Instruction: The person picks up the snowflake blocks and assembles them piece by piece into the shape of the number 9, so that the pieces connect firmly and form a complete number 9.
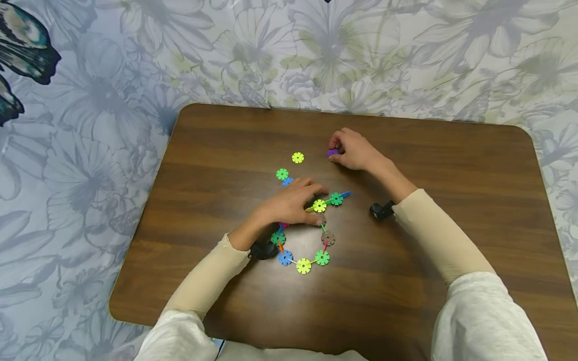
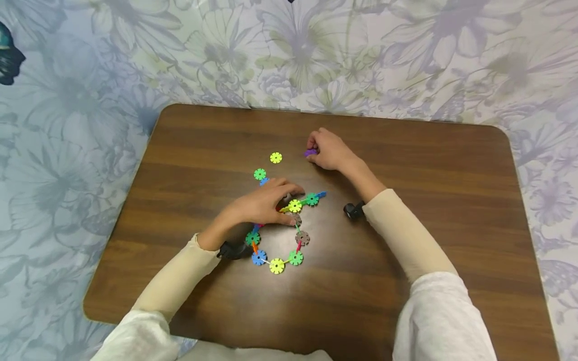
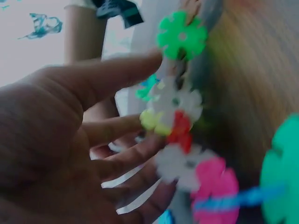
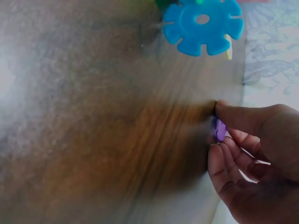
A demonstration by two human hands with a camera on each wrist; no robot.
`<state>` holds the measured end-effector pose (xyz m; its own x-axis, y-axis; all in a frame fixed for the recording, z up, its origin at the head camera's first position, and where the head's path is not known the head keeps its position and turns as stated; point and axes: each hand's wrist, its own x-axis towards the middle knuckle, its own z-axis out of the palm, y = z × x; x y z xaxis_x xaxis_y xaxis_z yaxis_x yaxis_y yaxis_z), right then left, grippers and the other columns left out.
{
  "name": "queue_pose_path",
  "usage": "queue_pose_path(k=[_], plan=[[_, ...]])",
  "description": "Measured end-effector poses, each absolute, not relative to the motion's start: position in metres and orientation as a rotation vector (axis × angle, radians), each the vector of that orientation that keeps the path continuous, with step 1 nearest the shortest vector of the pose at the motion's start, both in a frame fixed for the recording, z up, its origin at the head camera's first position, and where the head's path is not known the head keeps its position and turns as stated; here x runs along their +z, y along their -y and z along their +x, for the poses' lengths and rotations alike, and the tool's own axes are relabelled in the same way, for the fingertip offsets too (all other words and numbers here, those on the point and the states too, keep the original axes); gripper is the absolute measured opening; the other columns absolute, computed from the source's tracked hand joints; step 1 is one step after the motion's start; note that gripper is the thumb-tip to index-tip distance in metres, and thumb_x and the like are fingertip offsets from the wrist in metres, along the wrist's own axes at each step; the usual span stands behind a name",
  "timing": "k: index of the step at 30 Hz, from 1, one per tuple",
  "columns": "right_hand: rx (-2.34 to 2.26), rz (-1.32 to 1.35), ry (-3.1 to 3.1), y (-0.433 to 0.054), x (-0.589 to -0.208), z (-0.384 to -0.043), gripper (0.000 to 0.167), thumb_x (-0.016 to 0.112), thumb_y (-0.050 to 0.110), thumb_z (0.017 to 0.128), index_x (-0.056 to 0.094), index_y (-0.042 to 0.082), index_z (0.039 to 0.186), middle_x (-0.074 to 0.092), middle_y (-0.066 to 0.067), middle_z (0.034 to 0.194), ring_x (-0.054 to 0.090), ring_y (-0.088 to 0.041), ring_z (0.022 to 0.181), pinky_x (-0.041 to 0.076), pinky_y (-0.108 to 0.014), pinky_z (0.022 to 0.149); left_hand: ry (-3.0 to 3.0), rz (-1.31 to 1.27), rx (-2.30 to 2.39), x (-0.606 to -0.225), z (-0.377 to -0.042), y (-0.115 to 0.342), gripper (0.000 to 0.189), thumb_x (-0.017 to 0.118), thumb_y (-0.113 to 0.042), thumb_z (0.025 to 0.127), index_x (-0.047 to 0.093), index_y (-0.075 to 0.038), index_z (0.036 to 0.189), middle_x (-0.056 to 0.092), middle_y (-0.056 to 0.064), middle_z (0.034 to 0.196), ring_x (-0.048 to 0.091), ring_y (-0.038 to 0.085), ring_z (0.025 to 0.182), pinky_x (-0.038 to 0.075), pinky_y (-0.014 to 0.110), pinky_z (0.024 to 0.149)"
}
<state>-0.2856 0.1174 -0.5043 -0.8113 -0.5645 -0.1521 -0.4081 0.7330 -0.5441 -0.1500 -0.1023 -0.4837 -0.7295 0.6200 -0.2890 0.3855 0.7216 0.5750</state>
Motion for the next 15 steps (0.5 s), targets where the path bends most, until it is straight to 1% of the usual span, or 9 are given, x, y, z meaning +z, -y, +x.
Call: queue_pose_path(k=[2,4,6,8,10,13,15], plan=[[-0.747,-0.747,-2.617,-0.121,-0.506,-0.284,0.031,0.077,0.021,0.09,0.058,0.005,0.109,0.057,-0.013,0.108,0.057,-0.028,0.099,0.048,-0.042,0.088,-2.43,0.775,0.645,-0.48,-0.149,0.108,0.073,0.083,-0.04,0.083,0.049,-0.021,0.145,0.051,0.002,0.14,0.046,0.023,0.131,0.043,0.043,0.109],[-0.775,-0.741,-2.602,-0.125,-0.506,-0.281,0.03,0.077,0.021,0.09,0.056,0.006,0.107,0.059,-0.012,0.103,0.057,-0.026,0.094,0.048,-0.04,0.084,-2.412,0.778,0.613,-0.479,-0.149,0.112,0.073,0.084,-0.036,0.082,0.049,-0.02,0.144,0.053,0.003,0.133,0.05,0.021,0.121,0.046,0.041,0.102],[-0.809,-0.742,-2.592,-0.129,-0.506,-0.276,0.028,0.075,0.021,0.091,0.055,0.007,0.106,0.061,-0.01,0.098,0.058,-0.024,0.089,0.047,-0.038,0.079,-2.402,0.774,0.565,-0.48,-0.148,0.113,0.068,0.084,-0.032,0.083,0.05,-0.02,0.14,0.056,0.001,0.124,0.053,0.019,0.109,0.048,0.037,0.092],[-0.86,-0.744,-2.594,-0.134,-0.505,-0.27,0.026,0.074,0.021,0.093,0.055,0.009,0.105,0.062,-0.008,0.095,0.057,-0.022,0.084,0.046,-0.035,0.076,-2.41,0.784,0.512,-0.483,-0.147,0.113,0.058,0.081,-0.027,0.085,0.05,-0.02,0.134,0.057,-0.001,0.113,0.054,0.019,0.098,0.048,0.034,0.081],[-0.939,-0.736,-2.607,-0.14,-0.503,-0.261,0.025,0.074,0.022,0.093,0.056,0.01,0.105,0.063,-0.007,0.093,0.057,-0.021,0.082,0.046,-0.034,0.074,-2.431,0.793,0.468,-0.485,-0.146,0.113,0.05,0.078,-0.023,0.087,0.05,-0.019,0.128,0.056,-0.002,0.107,0.054,0.018,0.092,0.046,0.032,0.074],[-1.094,-0.678,-2.628,-0.153,-0.499,-0.245,0.024,0.071,0.026,0.095,0.058,0.012,0.11,0.064,-0.004,0.096,0.058,-0.018,0.083,0.046,-0.03,0.073,-2.468,0.811,0.471,-0.487,-0.142,0.113,0.041,0.073,-0.016,0.088,0.051,-0.016,0.122,0.055,-0.002,0.102,0.052,0.018,0.088,0.044,0.031,0.07],[-1.213,-0.613,-2.619,-0.163,-0.496,-0.234,0.025,0.069,0.028,0.097,0.06,0.013,0.114,0.065,-0.003,0.099,0.058,-0.018,0.084,0.047,-0.027,0.072,-2.477,0.813,0.535,-0.487,-0.139,0.116,0.04,0.071,-0.013,0.087,0.053,-0.014,0.122,0.055,-0.001,0.104,0.051,0.018,0.088,0.043,0.03,0.072]])
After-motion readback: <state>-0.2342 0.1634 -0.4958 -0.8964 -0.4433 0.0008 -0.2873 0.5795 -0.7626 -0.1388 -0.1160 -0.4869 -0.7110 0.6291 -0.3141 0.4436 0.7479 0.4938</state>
